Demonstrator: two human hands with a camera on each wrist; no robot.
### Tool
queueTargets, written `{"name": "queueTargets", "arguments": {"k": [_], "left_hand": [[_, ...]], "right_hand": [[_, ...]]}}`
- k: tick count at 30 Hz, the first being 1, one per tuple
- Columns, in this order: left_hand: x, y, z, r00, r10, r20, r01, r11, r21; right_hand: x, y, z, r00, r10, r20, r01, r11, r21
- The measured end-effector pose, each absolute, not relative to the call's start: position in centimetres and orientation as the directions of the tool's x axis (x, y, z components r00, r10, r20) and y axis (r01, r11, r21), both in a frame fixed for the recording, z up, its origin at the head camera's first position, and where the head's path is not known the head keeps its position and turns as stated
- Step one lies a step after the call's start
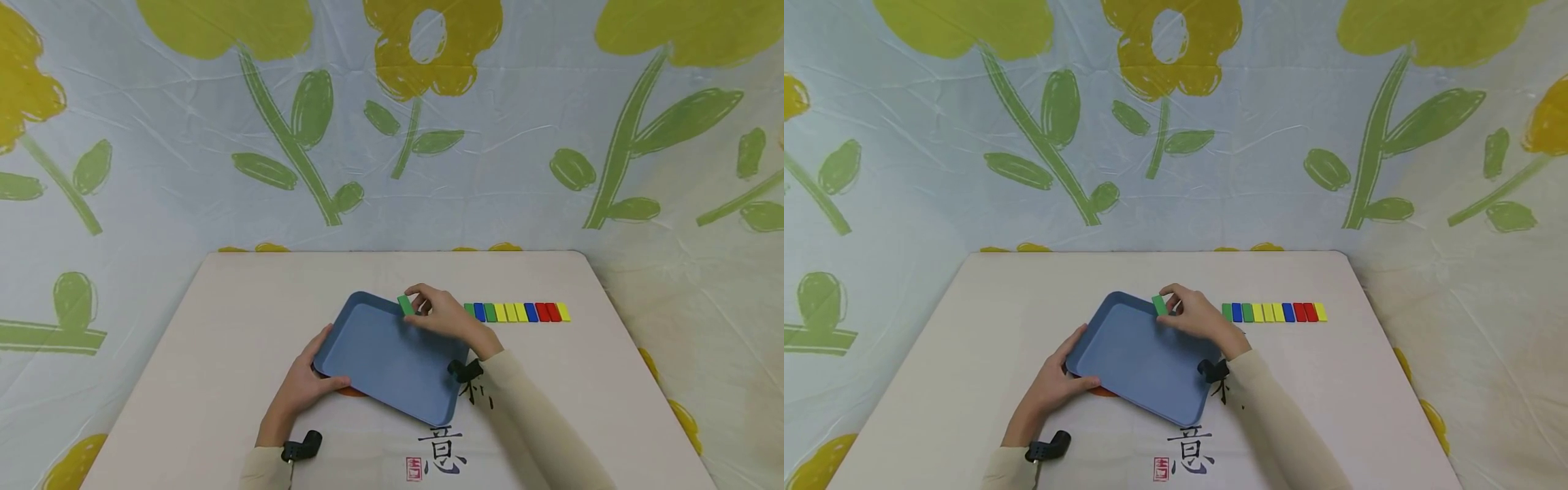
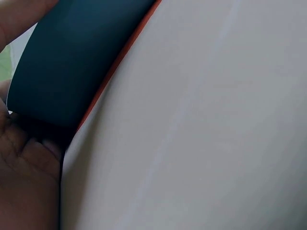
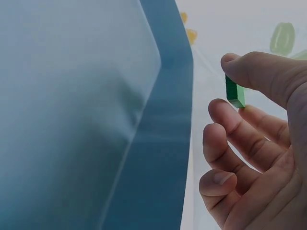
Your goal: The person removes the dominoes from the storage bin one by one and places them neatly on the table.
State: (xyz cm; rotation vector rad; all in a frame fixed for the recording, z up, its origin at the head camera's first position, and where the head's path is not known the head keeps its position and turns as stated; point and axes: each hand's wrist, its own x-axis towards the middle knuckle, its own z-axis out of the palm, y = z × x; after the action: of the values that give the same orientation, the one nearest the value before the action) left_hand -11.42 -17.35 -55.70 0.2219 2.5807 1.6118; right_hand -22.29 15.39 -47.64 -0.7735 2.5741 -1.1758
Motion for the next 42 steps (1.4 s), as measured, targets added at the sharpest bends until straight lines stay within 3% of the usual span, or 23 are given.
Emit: {"name": "queueTargets", "arguments": {"k": [42], "left_hand": [[-11.4,-17.4,-55.6,-0.984,0.176,-0.007,0.069,0.422,0.904]], "right_hand": [[-22.2,22.3,-48.7,-0.930,-0.367,0.029,-0.267,0.618,-0.740]]}}
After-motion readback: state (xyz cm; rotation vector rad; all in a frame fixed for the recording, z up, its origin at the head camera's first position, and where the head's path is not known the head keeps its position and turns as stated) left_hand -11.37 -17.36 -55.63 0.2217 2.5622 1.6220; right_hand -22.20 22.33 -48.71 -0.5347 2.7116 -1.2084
